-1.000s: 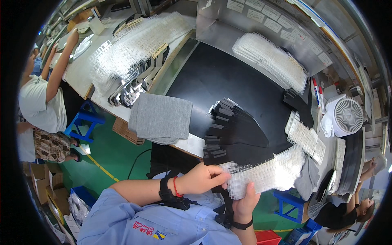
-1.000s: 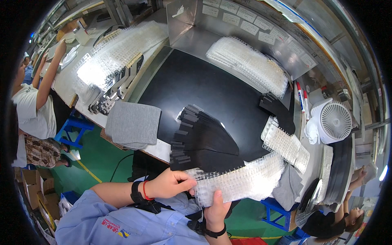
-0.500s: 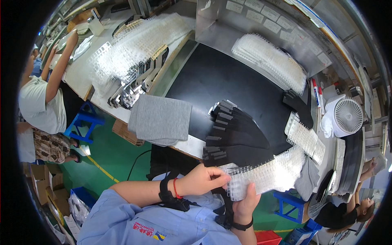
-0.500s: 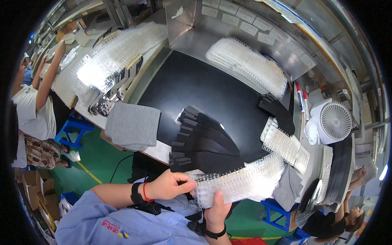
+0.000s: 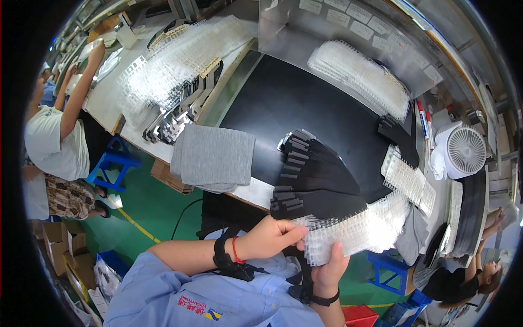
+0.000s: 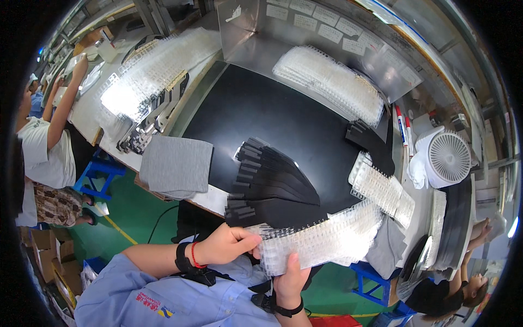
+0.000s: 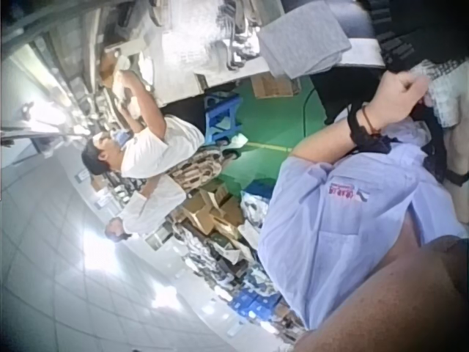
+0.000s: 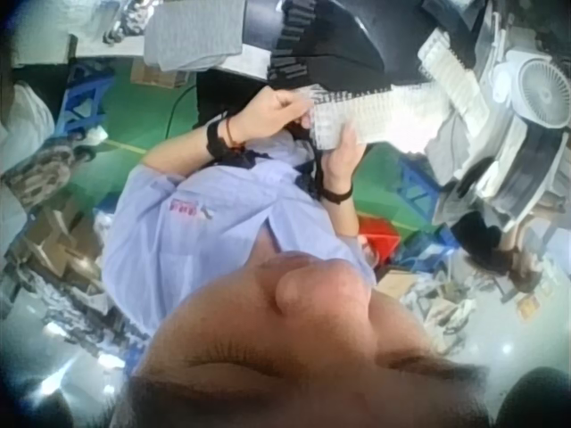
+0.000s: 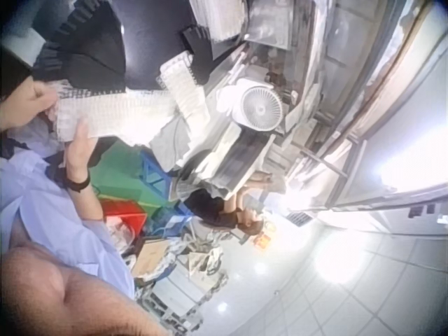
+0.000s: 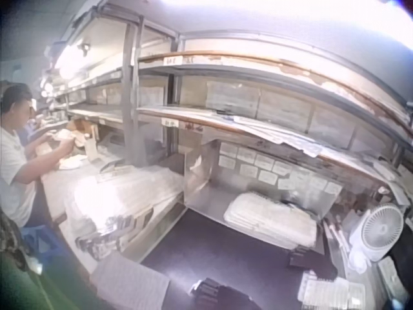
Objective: Sorting through and organizing plastic and electronic components at a factory workstation.
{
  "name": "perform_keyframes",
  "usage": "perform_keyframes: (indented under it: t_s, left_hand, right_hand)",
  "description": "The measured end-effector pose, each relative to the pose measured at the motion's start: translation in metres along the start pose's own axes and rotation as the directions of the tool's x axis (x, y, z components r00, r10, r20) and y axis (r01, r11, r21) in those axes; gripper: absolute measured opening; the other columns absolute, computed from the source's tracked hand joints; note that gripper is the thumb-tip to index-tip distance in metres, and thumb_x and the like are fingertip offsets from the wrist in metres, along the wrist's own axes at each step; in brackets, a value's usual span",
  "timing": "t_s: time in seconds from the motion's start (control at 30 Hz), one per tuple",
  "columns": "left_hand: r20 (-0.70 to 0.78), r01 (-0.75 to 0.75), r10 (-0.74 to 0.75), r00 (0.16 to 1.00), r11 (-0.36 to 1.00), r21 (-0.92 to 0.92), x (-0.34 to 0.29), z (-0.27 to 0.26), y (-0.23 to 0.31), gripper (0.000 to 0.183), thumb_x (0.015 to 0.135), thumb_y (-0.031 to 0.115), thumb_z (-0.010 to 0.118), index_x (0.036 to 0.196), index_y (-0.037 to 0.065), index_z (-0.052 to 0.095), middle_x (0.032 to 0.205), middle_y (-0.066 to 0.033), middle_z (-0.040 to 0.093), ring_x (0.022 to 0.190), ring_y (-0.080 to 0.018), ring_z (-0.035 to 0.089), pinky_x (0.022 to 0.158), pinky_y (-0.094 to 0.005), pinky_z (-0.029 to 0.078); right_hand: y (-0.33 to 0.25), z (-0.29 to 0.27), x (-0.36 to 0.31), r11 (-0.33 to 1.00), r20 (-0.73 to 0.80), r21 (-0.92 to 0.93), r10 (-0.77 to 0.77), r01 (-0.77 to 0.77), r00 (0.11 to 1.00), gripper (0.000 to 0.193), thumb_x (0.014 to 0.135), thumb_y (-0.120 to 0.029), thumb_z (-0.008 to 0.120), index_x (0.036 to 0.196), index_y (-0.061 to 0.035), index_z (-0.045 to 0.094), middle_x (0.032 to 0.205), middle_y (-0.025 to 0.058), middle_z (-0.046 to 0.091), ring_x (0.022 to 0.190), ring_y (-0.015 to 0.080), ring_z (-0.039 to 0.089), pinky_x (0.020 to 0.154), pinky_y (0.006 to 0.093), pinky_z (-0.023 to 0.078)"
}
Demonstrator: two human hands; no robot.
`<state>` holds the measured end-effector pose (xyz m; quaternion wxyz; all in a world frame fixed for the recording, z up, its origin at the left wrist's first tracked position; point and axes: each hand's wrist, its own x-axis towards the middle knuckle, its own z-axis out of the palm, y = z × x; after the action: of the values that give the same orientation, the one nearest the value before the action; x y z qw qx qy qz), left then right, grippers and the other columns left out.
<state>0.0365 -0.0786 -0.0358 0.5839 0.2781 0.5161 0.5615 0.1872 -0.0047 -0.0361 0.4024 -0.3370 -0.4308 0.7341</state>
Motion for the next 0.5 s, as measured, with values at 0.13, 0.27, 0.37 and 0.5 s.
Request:
perform_keyframes:
  t_s: [0.13, 0.27, 0.37, 0.5]
  left_hand:
    - [0.001, -0.131, 0.131, 0.991, 0.991, 0.022, -0.001, 0.0, -0.003, 0.02, 0.088, 0.017, 0.061, 0.084, -0.002, 0.066, 0.075, -0.0033, 0.066, 0.067, -0.0062, 0.059, 0.06, -0.0217, 0.047]
    - [0.025, -0.111, 0.11, 0.994, 0.994, 0.016, -0.003, 0.003, 0.007, 0.015, 0.086, 0.013, 0.062, 0.086, -0.002, 0.064, 0.075, -0.0035, 0.065, 0.067, -0.0067, 0.06, 0.061, -0.0211, 0.048]
    - [0.049, -0.12, 0.117, 0.992, 0.991, 0.057, -0.003, 0.002, 0.011, 0.014, 0.086, 0.012, 0.062, 0.088, -0.002, 0.063, 0.074, -0.0032, 0.064, 0.068, -0.0071, 0.06, 0.062, -0.0216, 0.048]
    - [-0.021, -0.063, 0.06, 0.998, 0.964, -0.257, 0.001, 0.005, -0.003, 0.012, 0.086, 0.01, 0.062, 0.088, -0.001, 0.062, 0.074, -0.0033, 0.064, 0.07, -0.0085, 0.061, 0.066, -0.0234, 0.049]
  right_hand:
    - [0.001, -0.006, -0.002, 0.998, -0.003, 0.025, 0.055, -0.054, 0.999, 0.054, 0.09, -0.031, 0.051, 0.127, 0.0044, 0.035, 0.115, 0.0163, 0.053, 0.101, 0.0252, 0.056, 0.086, 0.0374, 0.047]
    - [0.004, -0.009, -0.005, 0.998, -0.066, 0.059, 0.03, -0.026, 0.997, 0.055, 0.09, -0.031, 0.05, 0.128, 0.0046, 0.034, 0.115, 0.0169, 0.052, 0.102, 0.0258, 0.056, 0.087, 0.0384, 0.046]
    - [0.001, -0.005, -0.003, 0.999, -0.05, 0.052, 0.003, 0.0, 0.999, 0.055, 0.09, -0.031, 0.049, 0.129, 0.0049, 0.032, 0.116, 0.0171, 0.052, 0.102, 0.026, 0.056, 0.087, 0.0386, 0.046]
    - [-0.004, -0.004, -0.003, 0.999, -0.021, 0.032, 0.025, -0.024, 0.999, 0.055, 0.091, -0.03, 0.049, 0.129, 0.0049, 0.031, 0.117, 0.0176, 0.051, 0.102, 0.0264, 0.056, 0.087, 0.0388, 0.046]
